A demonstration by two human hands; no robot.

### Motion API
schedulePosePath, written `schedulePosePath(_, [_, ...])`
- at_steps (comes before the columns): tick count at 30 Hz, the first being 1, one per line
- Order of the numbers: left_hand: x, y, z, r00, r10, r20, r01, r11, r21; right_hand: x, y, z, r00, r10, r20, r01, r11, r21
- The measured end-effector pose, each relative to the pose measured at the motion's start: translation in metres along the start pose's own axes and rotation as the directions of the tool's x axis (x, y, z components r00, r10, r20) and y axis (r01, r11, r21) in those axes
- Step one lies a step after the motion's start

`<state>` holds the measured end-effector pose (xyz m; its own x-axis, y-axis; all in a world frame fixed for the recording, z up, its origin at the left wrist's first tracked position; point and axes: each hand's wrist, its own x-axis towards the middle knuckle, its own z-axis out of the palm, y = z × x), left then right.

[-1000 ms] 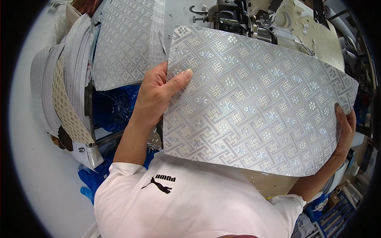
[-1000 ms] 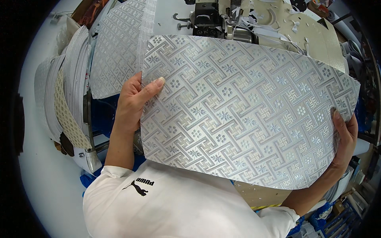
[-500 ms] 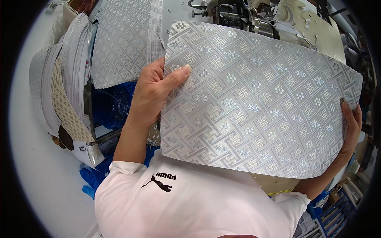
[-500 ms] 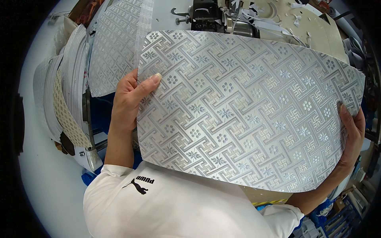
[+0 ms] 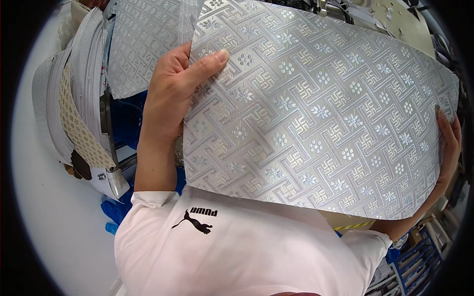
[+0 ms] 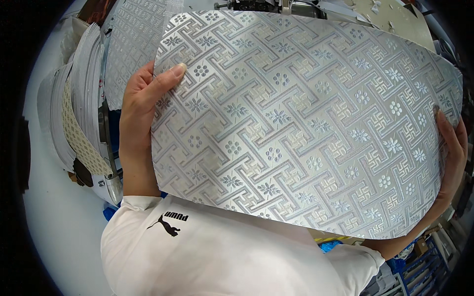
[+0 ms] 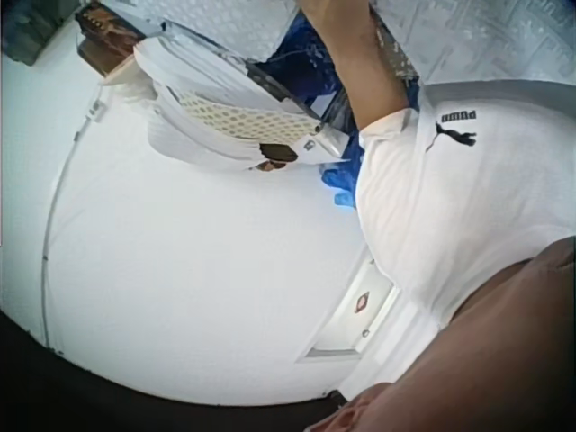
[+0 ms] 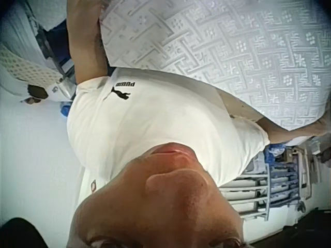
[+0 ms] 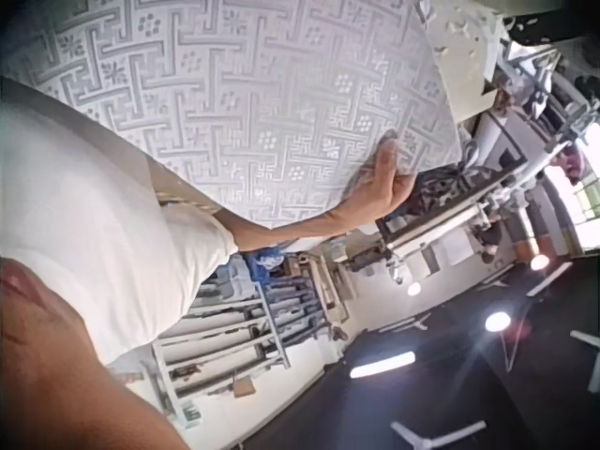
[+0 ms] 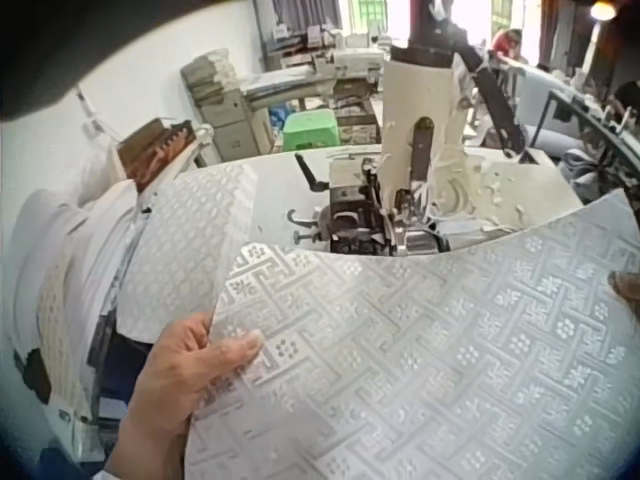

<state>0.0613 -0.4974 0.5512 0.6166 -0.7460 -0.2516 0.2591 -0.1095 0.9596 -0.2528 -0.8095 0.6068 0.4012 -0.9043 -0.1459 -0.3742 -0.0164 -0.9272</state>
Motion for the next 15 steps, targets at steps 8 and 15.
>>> schedulePosePath(8, [0.008, -0.009, 0.003, 0.998, 0.049, 0.032, -0.048, 0.998, -0.030, 0.007, -0.015, -0.007, 0.993, -0.059, 0.097, 0.059, 0.998, 0.010])
schedulePosePath(15, [0.003, -0.014, 0.005, 0.998, 0.053, 0.033, -0.051, 0.997, -0.050, 0.009, -0.027, -0.005, 0.995, -0.047, 0.089, 0.049, 0.999, -0.017])
